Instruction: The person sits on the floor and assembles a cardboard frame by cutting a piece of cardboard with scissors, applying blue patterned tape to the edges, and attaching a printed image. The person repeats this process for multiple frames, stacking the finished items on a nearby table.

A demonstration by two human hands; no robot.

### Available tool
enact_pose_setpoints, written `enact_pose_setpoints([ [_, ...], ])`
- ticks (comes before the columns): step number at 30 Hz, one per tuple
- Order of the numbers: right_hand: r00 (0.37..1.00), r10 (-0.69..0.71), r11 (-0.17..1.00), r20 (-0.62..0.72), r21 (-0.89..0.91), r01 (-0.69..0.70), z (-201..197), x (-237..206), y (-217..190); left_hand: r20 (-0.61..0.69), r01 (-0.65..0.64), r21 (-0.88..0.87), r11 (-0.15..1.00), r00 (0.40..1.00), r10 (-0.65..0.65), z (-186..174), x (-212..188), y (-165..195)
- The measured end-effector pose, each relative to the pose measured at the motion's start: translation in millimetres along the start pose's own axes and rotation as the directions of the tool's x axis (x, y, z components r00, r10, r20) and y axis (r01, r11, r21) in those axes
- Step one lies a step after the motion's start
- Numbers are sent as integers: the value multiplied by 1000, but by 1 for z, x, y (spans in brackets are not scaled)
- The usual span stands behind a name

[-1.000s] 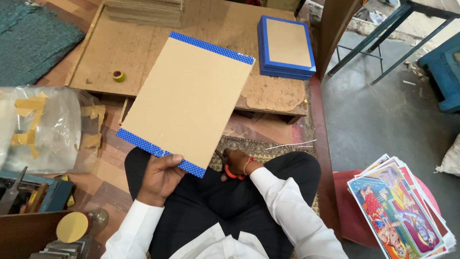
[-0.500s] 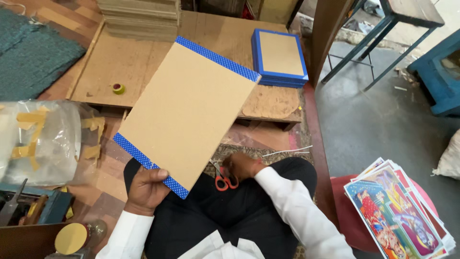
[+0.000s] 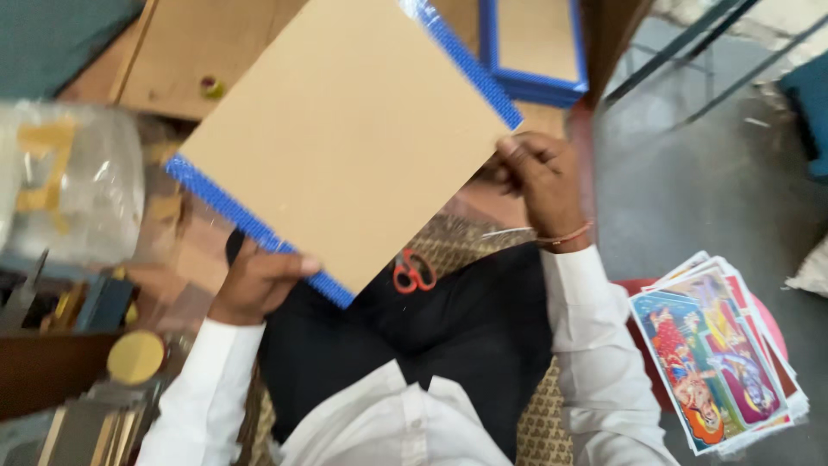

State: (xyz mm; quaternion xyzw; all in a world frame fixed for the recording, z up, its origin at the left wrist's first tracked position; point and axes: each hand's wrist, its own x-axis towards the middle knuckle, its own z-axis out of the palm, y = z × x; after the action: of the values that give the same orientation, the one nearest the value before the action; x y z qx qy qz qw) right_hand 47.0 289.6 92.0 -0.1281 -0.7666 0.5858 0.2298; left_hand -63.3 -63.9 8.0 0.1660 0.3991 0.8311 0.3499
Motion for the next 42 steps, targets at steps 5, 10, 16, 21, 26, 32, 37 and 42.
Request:
enact_pose_setpoints([
  [5,907,-421,787,-2,-499,364,14,-16,8,2,-22,-4,1000,1000,22,2,10,3],
  [10,981,-169,788,95,-585,193,46,-46,26,-59,-53,-12,999,997,52,9,20,1],
  [16,795,-604,591,61,-635,498,103,-105,24,-100,-86,19,996,991,87,24,32,-6],
  [21,997,20,991,-75,135,-10,138,-119,20,-88,-184,-6,983,979,183,38,34,-19],
  [26,957,285,852,54,443,-278,149,-105,38,-62,-248,161,955,964,260,45,29,-25],
  [32,965,209,844,160,469,-261,138,-111,47,-69,-163,0,987,984,162,42,28,-26],
  [37,954,175,866,245,422,-267,127,-111,39,-44,-150,-8,989,988,149,31,30,-35],
  [42,992,104,804,71,581,-125,148,-112,31,-69,-223,268,937,966,250,39,33,-55],
])
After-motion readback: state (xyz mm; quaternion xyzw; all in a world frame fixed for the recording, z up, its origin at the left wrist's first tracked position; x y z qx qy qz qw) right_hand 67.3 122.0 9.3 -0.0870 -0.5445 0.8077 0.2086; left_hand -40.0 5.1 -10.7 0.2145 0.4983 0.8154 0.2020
